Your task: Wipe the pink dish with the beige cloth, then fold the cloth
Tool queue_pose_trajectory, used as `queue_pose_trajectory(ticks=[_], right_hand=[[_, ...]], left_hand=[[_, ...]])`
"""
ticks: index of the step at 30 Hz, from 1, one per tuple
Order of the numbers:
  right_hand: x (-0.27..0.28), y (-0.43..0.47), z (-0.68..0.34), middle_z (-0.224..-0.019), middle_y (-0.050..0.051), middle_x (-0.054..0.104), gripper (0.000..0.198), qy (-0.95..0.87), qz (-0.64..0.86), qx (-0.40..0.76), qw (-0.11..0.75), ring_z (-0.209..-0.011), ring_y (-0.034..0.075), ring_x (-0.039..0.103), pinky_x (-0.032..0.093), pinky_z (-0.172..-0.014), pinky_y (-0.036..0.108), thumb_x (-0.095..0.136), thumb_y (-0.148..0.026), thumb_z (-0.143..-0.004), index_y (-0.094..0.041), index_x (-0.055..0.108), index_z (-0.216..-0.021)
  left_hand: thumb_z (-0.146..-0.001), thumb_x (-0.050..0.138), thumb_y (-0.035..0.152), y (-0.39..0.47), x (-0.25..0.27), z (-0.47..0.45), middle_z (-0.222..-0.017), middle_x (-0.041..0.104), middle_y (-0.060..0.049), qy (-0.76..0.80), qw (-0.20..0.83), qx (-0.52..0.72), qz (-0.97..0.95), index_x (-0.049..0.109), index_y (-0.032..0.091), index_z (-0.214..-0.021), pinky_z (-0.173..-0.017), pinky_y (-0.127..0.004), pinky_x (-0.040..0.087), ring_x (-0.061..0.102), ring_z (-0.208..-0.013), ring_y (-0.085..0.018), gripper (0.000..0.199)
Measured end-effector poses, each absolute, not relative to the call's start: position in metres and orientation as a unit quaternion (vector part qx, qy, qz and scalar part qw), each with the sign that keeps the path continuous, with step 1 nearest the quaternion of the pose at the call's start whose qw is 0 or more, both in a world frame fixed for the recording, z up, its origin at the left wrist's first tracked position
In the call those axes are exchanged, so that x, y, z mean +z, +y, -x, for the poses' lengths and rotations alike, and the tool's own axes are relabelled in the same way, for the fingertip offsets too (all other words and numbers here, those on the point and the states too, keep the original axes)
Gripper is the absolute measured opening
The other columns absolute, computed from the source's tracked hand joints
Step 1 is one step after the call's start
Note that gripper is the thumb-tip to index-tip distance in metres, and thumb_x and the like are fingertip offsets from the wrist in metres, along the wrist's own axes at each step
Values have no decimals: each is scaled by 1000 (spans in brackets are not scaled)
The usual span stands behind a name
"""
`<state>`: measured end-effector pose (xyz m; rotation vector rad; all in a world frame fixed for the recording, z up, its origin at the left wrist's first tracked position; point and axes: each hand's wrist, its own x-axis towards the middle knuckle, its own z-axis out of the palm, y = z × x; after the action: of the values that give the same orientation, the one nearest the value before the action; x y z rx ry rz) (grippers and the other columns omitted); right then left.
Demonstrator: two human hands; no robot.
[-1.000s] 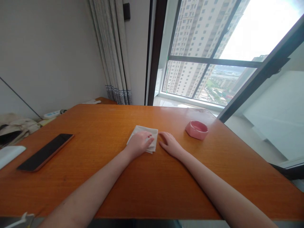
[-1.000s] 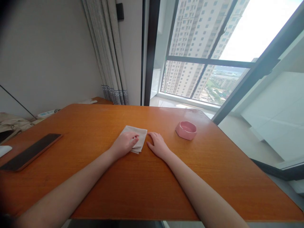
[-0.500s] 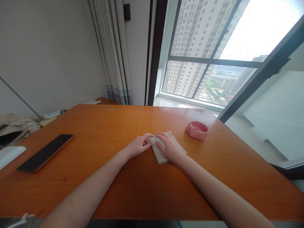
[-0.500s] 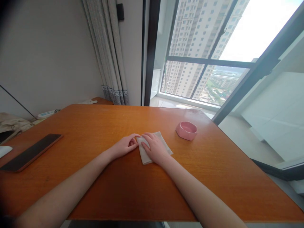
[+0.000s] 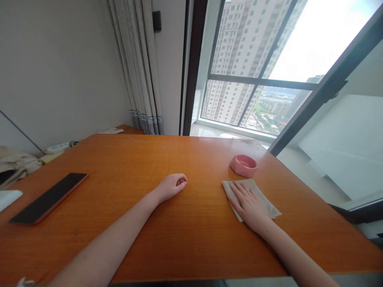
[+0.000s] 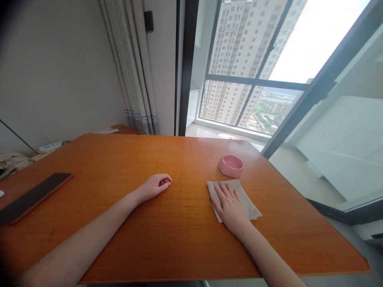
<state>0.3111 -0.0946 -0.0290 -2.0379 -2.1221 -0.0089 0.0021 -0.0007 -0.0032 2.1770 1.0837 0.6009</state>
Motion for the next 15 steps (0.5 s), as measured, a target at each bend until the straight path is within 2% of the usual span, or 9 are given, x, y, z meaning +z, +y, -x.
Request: queue_pose_trajectory(ticks=[5,8,11,15], right_hand=[[-27,-93,-360,-135,9,48,54,-682,718,5,139,-129,31,38,27,-106,53,38,-50,-82,-22,49,-127],[-13,-90,-353,-126,10,55,44,-676,704,3,218,-119,28,48,30,-105,51,42,-43,-80,-21,54,-116],[4,-88,-324,-123,9,56,33,-696,652,-6,301,-116,25,49,32,-104,46,40,-34,-82,-21,55,-108],[22,-79,-275,-122,8,56,32,-751,583,24,310,-118,24,48,16,-111,51,41,-25,-82,-22,52,-111]], left_hand=[[-82,45,36,-1,-2,-3,-76,61,-2,413,291,222,-834,62,19,-87,-62,-25,39,53,-69,-15,24],[-82,45,36,-1,-2,-2,-76,61,-3,411,293,221,-835,62,18,-86,-62,-25,38,53,-69,-15,24],[-82,45,36,-1,-1,-2,-75,61,-3,409,294,218,-836,61,18,-84,-61,-25,38,53,-67,-15,24],[-82,45,35,-1,0,-1,-75,61,-3,407,299,217,-836,61,17,-85,-61,-25,38,52,-67,-14,24]])
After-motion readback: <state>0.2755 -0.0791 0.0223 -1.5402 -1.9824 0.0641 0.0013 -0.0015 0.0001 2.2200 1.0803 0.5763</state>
